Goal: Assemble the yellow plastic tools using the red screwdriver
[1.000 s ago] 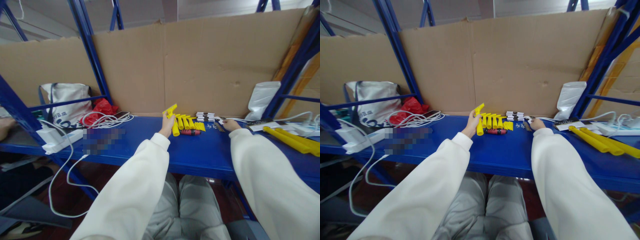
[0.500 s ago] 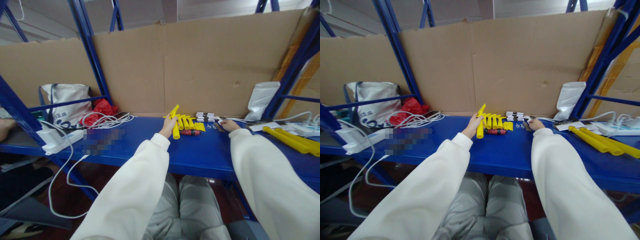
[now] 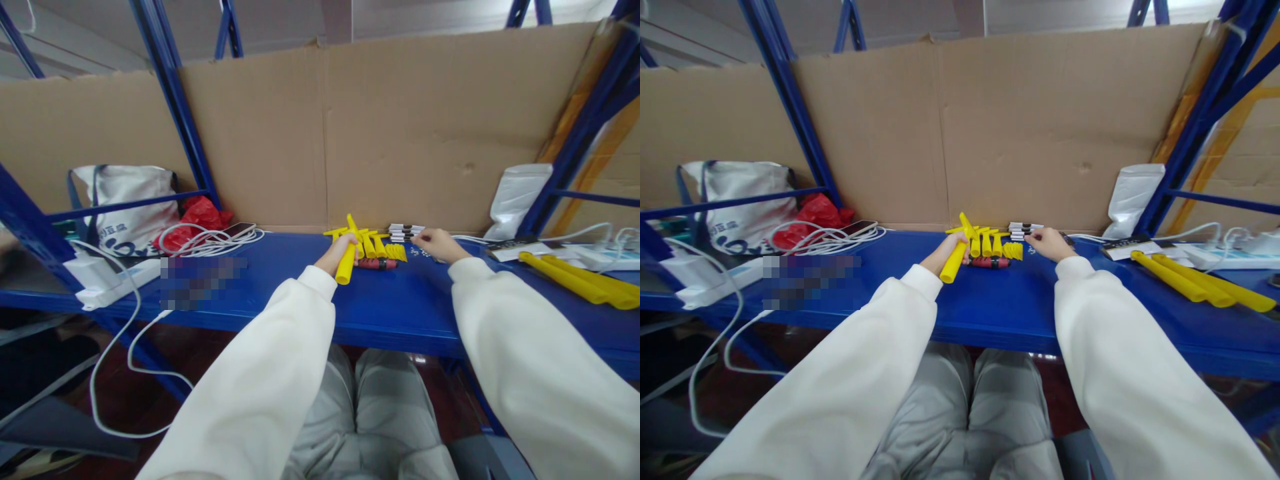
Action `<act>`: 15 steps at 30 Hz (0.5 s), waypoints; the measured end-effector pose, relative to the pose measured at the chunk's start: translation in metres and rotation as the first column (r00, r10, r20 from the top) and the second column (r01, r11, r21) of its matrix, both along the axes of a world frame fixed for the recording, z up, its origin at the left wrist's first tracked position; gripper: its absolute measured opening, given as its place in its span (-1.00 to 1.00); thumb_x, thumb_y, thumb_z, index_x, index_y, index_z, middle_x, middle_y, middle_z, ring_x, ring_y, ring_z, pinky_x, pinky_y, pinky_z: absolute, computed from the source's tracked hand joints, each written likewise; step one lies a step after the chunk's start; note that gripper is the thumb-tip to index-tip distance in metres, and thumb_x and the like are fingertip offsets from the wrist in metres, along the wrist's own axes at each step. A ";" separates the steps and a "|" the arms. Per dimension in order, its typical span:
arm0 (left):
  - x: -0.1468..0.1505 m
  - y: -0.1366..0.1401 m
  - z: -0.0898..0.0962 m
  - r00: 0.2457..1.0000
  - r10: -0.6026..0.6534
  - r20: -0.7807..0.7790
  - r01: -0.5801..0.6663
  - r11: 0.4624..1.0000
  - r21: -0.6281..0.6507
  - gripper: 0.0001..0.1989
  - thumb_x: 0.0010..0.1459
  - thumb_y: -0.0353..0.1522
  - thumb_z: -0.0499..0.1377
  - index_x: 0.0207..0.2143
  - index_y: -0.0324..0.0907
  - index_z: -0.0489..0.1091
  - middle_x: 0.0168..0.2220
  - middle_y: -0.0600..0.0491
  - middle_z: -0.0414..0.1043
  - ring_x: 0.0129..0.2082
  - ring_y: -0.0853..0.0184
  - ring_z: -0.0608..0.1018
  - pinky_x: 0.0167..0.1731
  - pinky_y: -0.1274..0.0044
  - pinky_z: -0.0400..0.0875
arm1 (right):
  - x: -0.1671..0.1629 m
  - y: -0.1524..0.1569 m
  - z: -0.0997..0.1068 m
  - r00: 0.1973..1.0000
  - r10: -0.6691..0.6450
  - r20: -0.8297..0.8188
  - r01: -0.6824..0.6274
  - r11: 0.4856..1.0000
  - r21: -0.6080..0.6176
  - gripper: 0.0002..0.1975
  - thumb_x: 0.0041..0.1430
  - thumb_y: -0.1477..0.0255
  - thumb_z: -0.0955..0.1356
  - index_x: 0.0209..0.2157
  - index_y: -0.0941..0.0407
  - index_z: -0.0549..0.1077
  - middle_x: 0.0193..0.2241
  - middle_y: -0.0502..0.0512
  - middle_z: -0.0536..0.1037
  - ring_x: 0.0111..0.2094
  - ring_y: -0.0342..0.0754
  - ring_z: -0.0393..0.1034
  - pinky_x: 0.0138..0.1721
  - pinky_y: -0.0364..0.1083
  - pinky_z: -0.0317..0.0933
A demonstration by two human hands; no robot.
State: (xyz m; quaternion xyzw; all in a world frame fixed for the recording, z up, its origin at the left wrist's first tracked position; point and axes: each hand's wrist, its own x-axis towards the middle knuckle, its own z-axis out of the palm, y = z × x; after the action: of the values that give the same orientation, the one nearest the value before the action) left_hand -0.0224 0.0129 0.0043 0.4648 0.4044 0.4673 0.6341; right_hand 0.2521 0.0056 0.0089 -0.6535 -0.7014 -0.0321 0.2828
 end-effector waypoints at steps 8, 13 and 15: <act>0.001 0.006 -0.004 0.993 -0.092 -0.067 0.094 0.996 0.014 -0.76 0.01 -0.35 0.16 -0.25 -0.21 0.51 -0.75 0.07 0.26 -0.78 0.31 0.29 -0.70 0.50 0.26 | -0.034 -0.007 -0.013 0.932 0.362 0.019 -0.358 0.928 -0.105 -0.64 0.22 0.08 0.42 -0.29 0.07 0.70 -0.24 0.18 0.71 -0.17 0.11 0.56 -0.07 0.00 0.42; 0.000 0.009 -0.006 0.992 -0.071 -0.105 0.072 0.997 0.006 -0.73 -0.01 -0.35 0.15 -0.25 -0.18 0.55 -0.76 0.07 0.24 -0.77 0.27 0.30 -0.71 0.47 0.29 | -0.040 -0.005 -0.021 0.897 0.442 0.027 -0.435 0.890 -0.136 -0.64 0.12 0.07 0.49 -0.27 0.07 0.71 -0.21 0.20 0.69 -0.12 0.15 0.55 0.01 0.07 0.40; 0.000 0.010 -0.006 0.993 -0.052 -0.107 0.052 0.999 -0.003 -0.75 -0.03 -0.36 0.18 -0.26 -0.14 0.54 -0.76 0.09 0.23 -0.78 0.28 0.31 -0.72 0.47 0.28 | -0.040 -0.004 -0.022 0.898 0.440 0.002 -0.436 0.889 -0.139 -0.65 0.12 0.07 0.49 -0.29 0.07 0.69 -0.22 0.18 0.69 -0.14 0.13 0.55 -0.03 0.06 0.41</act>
State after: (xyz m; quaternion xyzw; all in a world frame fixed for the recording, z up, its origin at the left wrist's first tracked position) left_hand -0.0223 0.0228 -0.0021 0.4995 0.4255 0.4249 0.6236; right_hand 0.2121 0.0012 -0.0131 -0.4955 -0.8358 0.0693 0.2263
